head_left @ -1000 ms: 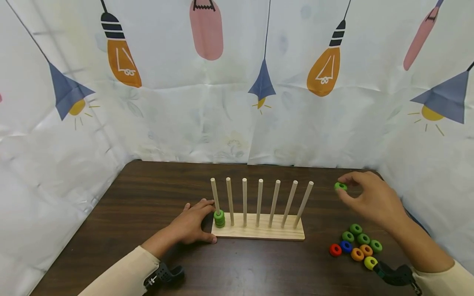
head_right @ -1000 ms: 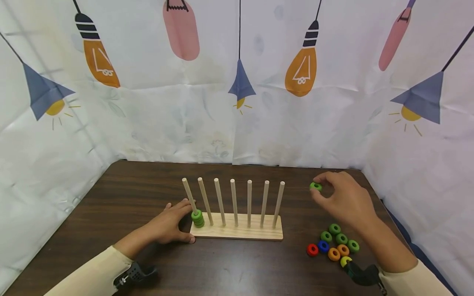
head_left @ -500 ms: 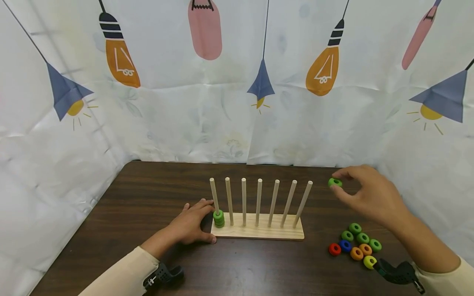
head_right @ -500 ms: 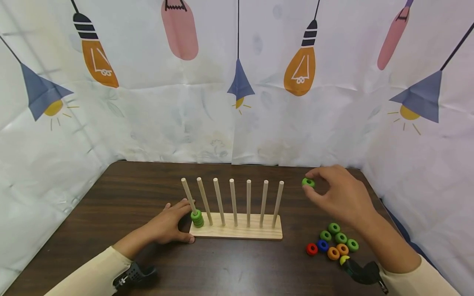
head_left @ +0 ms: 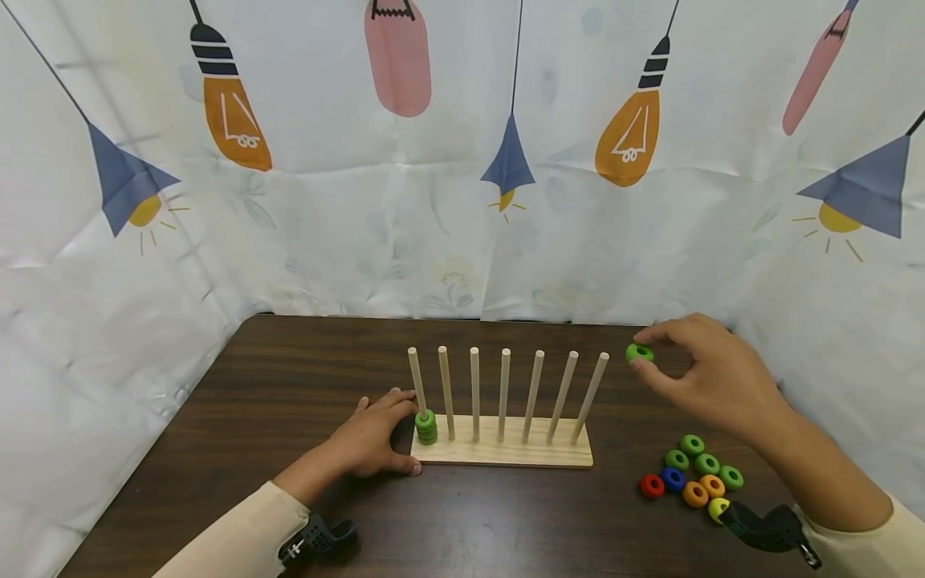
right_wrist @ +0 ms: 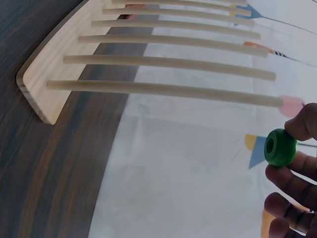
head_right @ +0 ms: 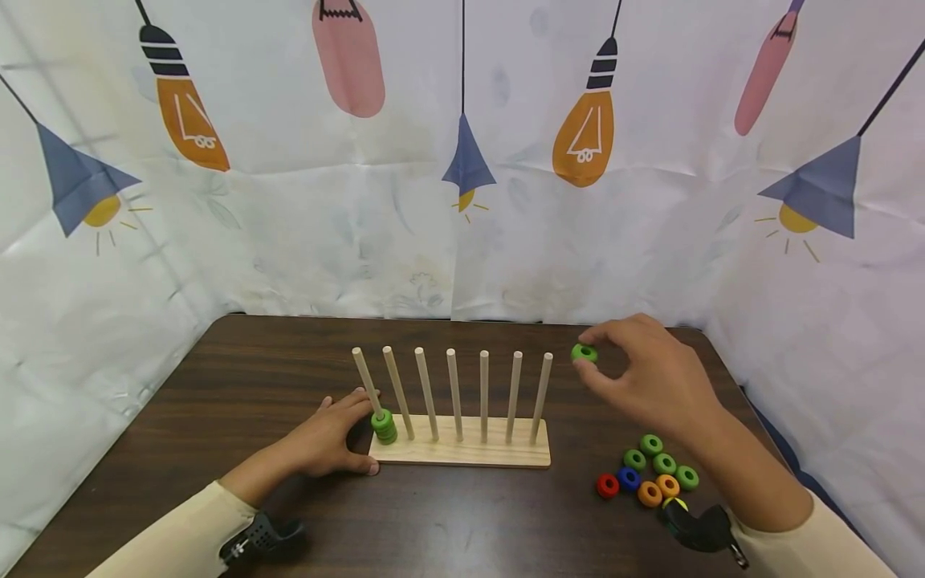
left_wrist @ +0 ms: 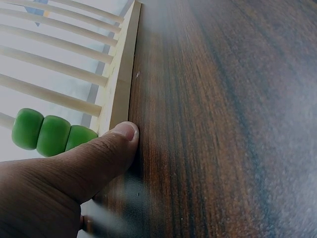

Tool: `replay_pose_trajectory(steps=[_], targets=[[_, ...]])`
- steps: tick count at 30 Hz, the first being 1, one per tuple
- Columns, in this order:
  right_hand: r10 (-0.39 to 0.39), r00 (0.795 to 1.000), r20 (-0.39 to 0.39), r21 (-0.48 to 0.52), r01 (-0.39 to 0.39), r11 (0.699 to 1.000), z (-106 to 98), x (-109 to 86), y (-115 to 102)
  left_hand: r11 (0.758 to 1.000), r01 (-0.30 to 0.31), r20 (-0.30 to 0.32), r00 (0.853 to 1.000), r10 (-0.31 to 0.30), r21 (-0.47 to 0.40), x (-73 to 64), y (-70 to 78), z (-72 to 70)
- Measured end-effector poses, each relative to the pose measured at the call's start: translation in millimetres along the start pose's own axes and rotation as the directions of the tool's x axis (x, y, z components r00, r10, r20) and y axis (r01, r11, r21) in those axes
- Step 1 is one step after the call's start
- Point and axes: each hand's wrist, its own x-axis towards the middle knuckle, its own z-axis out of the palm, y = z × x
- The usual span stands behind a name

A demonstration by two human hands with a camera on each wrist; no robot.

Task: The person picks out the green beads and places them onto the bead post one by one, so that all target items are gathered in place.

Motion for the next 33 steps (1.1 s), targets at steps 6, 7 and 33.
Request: replay_pose_trajectory(steps=[6,7,33], targets=[[-0.044,0.999,-0.017,0.001,0.044,0.999,-1.1,3.4,-5.3,1.0,0.007,0.003,1.0,-0.007,-0.005,-0.2,-0.3,1.8],[-0.054,0.998,-0.021,-0.001,0.054,0.999,-1.1,4.1,-6.2,1.0,0.01,0.004,1.0,-0.01,-0.006,-0.5,-0.3,2.1],[-0.117,0.993,-0.026,0.031,0.117,0.993,2.0,21.6,-27.2,1.0,0.0,-0.001,1.0,0.0,-0.001,0.3,-0.3,0.0]])
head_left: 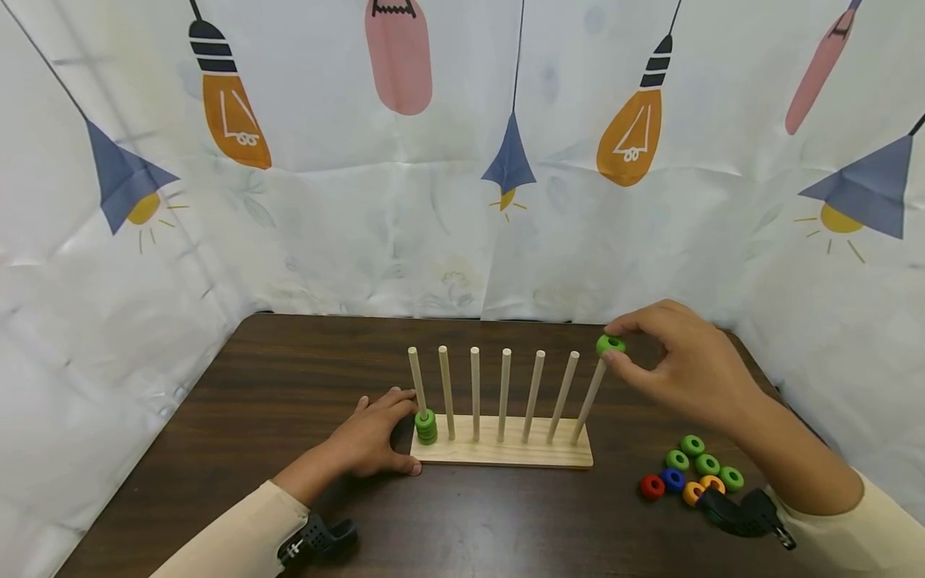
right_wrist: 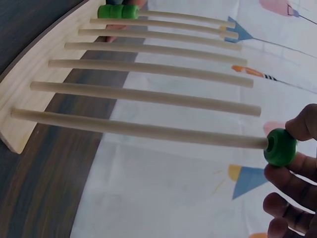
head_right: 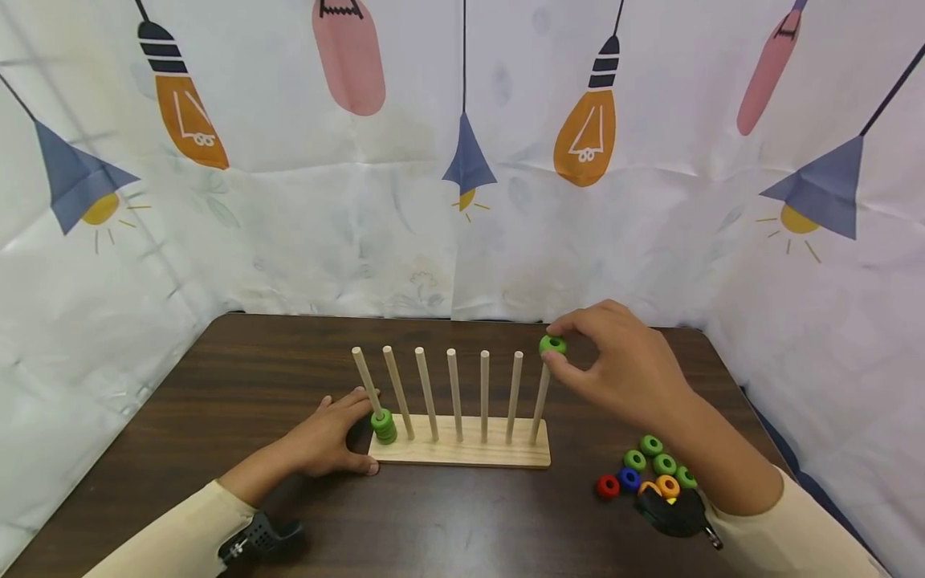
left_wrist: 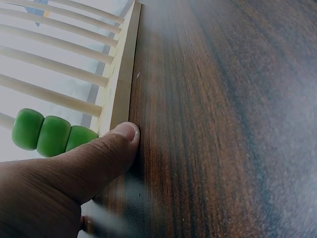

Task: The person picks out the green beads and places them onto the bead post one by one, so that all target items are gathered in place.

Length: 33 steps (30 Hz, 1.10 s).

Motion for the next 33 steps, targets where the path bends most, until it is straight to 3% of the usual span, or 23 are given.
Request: replay_pose_trajectory(steps=[10,21,33], targets=[[0.003,1.0,0.023,0.03,-0.004,1.0,6.1,7.9,-11.0,1.0,0.002,-0.005,1.0,-0.002,-0.001,0.5,-0.5,1.2],[-0.064,0.998,0.016,0.065,0.063,0.996,14.6,16.2,-17.2,1.0,0.003,-0.004,1.0,-0.003,-0.007,-0.2,0.0,1.0],[-0.071,0.996,0.05,0.091,0.067,0.994,21.7,22.4,-25.8,1.0,0.0,-0.006,1.0,0.0,-0.004,0.1,0.1,0.6]])
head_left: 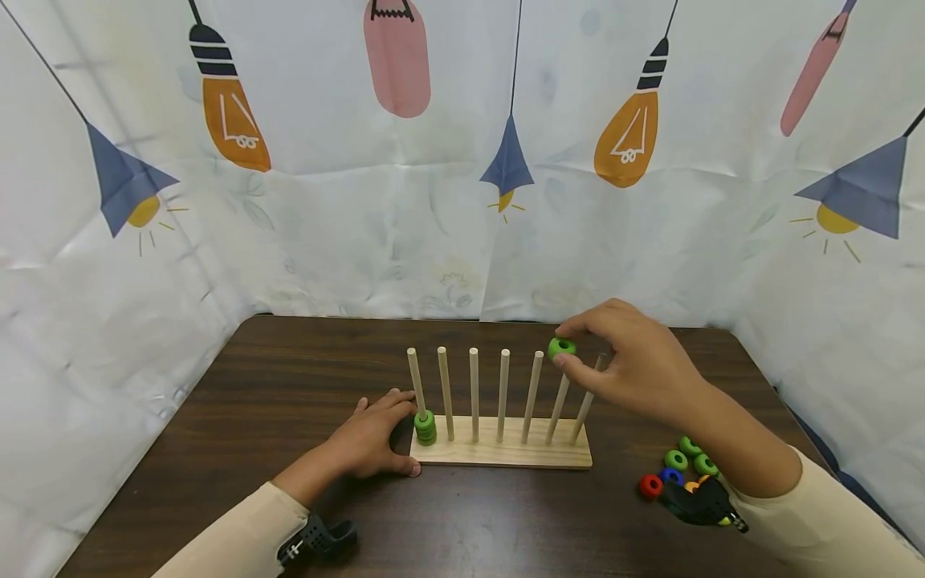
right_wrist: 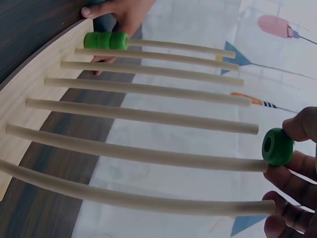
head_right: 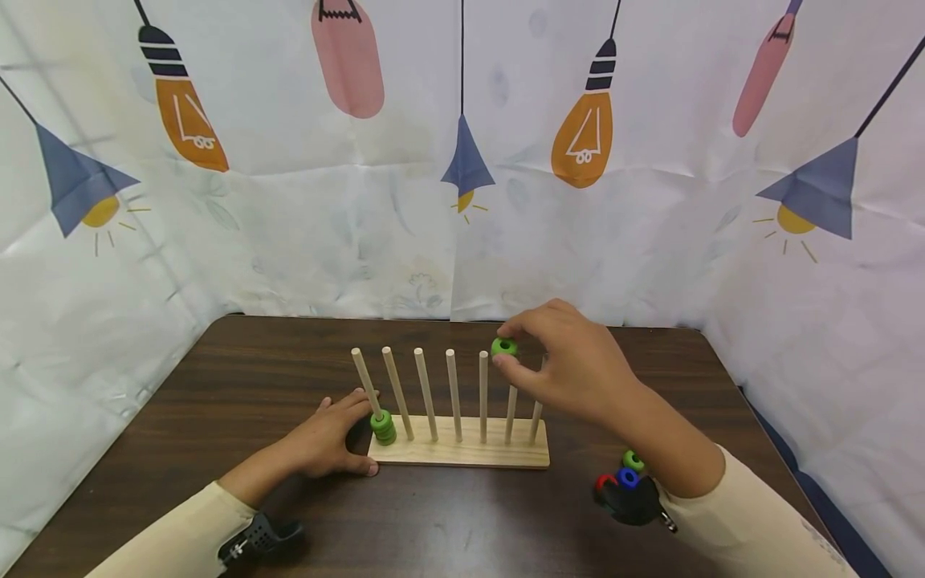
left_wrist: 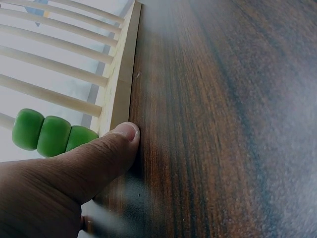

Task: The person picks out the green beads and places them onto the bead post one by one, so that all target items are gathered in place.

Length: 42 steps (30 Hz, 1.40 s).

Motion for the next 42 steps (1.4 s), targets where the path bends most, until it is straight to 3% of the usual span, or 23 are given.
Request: replay_pose_trajectory(steps=[27,42], targets=[[-0.002,0.999,0.041,0.068,-0.001,0.998,15.4,21.7,-18.1,1.0,-0.002,0.002,1.0,0.002,0.003,-0.1,1.1,-1.3],[-0.06,0.997,0.043,0.086,0.057,0.995,24.8,29.9,-24.9,1.0,-0.004,0.005,1.0,0.004,-0.007,-0.6,0.6,-1.7]])
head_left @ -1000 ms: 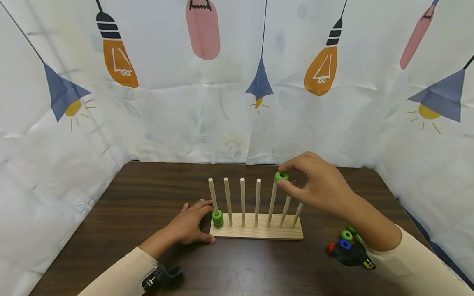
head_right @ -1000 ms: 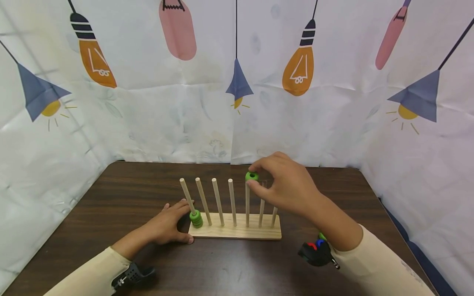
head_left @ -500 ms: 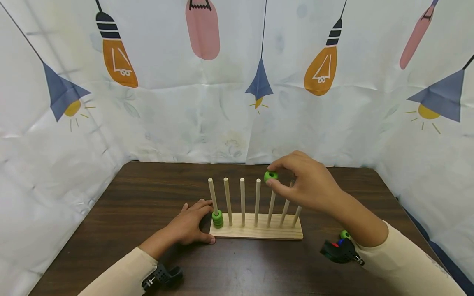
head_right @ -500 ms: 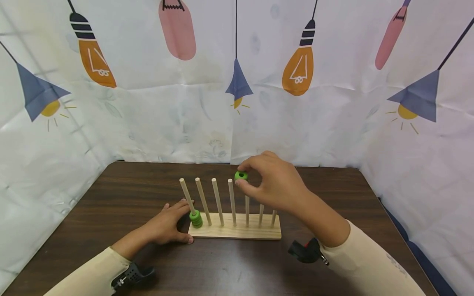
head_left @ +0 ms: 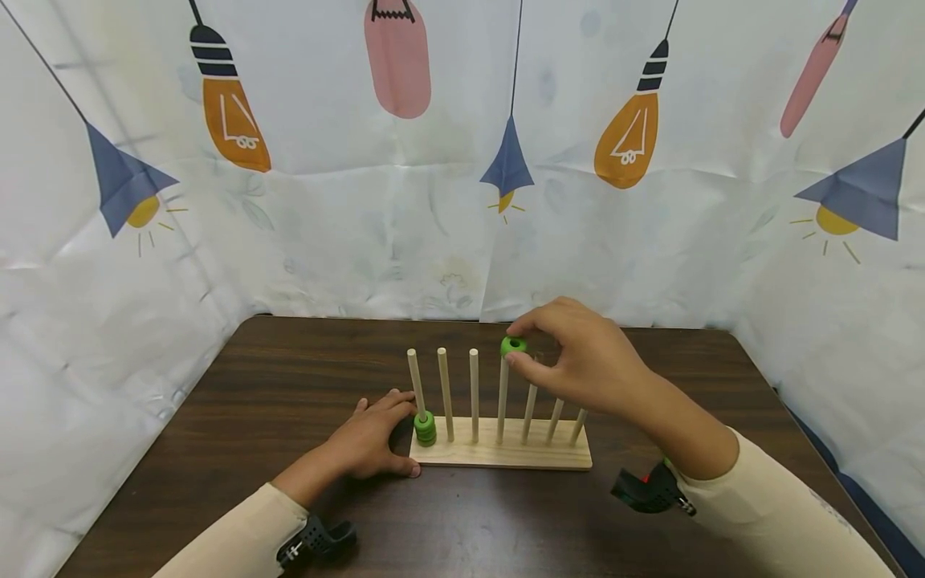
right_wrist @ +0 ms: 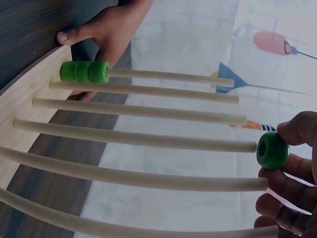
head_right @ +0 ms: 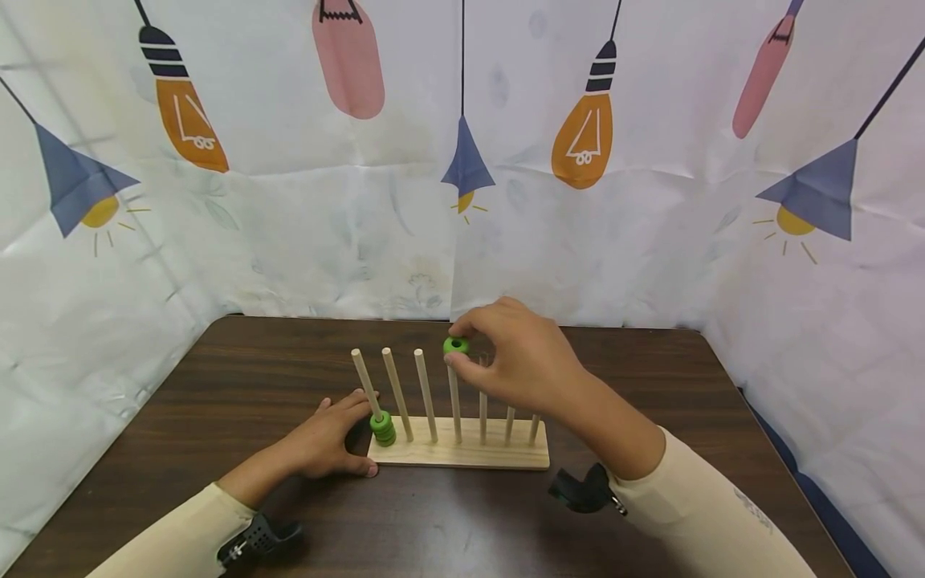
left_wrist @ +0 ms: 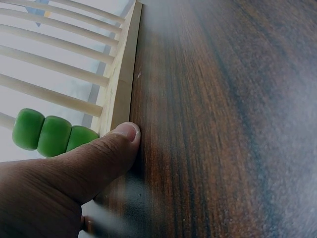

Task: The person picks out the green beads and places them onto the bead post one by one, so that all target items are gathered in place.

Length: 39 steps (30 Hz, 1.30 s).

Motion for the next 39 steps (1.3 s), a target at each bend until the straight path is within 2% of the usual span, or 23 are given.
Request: replay_pose_trajectory(steps=[39], targets=[[0.035,0.995,0.088,0.044,-0.039,0.998,23.7,30.9,-24.9,1.0,0.007,0.006,1.0,-0.007,-0.006,0.3,-1.6,0.7]])
